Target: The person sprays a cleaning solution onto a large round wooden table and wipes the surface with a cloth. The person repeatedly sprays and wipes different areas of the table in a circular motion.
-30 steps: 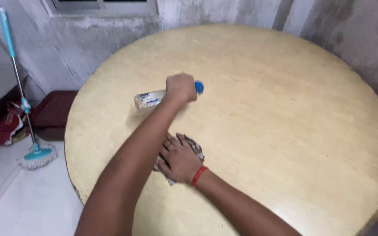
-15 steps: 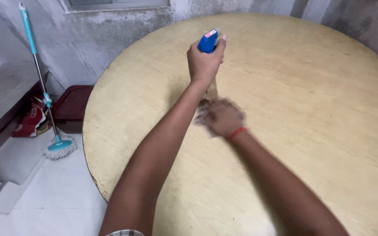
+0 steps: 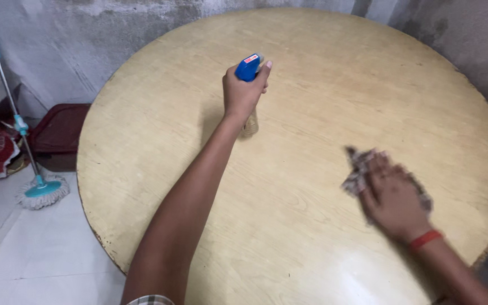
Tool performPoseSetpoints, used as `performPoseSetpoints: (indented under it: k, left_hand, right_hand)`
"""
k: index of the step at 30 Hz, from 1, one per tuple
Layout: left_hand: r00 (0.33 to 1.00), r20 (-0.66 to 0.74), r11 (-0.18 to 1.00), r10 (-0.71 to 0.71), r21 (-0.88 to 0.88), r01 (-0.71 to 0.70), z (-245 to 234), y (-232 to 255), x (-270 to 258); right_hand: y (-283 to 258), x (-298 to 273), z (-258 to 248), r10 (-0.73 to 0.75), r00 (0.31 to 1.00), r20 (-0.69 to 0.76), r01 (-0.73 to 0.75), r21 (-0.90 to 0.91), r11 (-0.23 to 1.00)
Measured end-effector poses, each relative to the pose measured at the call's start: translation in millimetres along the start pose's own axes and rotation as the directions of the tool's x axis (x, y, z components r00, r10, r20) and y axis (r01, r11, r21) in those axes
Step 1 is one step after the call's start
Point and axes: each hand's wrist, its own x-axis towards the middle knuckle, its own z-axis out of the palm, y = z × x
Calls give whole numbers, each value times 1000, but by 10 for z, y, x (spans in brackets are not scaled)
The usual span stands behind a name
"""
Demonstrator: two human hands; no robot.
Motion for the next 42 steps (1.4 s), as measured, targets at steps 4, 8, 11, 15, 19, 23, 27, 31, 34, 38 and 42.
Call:
performPoseSetpoints:
  k: [4,8,11,15,19,23,27,31,34,38,42]
  left_hand:
    - [1000,13,999,1,32,-2,-114,61,-147]
    - [999,9,995,-31,99,30,-151,192,-283]
    - [999,-7,994,-50,94,50,-134,293,-351]
    - [995,-36,981,-93,170,98,-134,364,-419]
    - [999,-46,979,-25,199,34,-166,288,-439]
    - [990,-136,996,40,82,-29,-243,240,-298]
    - [989,-148,998,16,57,-8,-255,159,-267]
    - [990,-143,998,-14,59,23,-91,8,-357]
    - [999,-48,999,5,43,-3,-35,-53,-369]
    - [996,-69,998,-55,22,57,78,-116,-184]
    - [997,-69,999,-32,-44,29,189,-208,-127]
  right_hand:
    - [-1019,-181,-281,-101,982,160,72,177,982]
    - [-1590,85,-293,-383,924,19,368,234,900]
    - [-1808,375,-179,-440,898,-9,424,284,860]
    - [-1905,752,64,-461,887,-36,444,342,828]
    - [-1834,1284,327,-421,907,24,401,256,879]
    - [-1518,1599,358,-267,961,68,242,252,937]
    - [-695,1709,437,86,980,178,-103,85,991]
    - [247,1319,446,117,993,-17,-115,62,991]
    - [243,700,224,-3,999,-43,3,5,1000]
    - [-513,59,-280,-46,993,111,34,104,994]
    - [-1526,-88,-432,-417,907,-48,398,416,818]
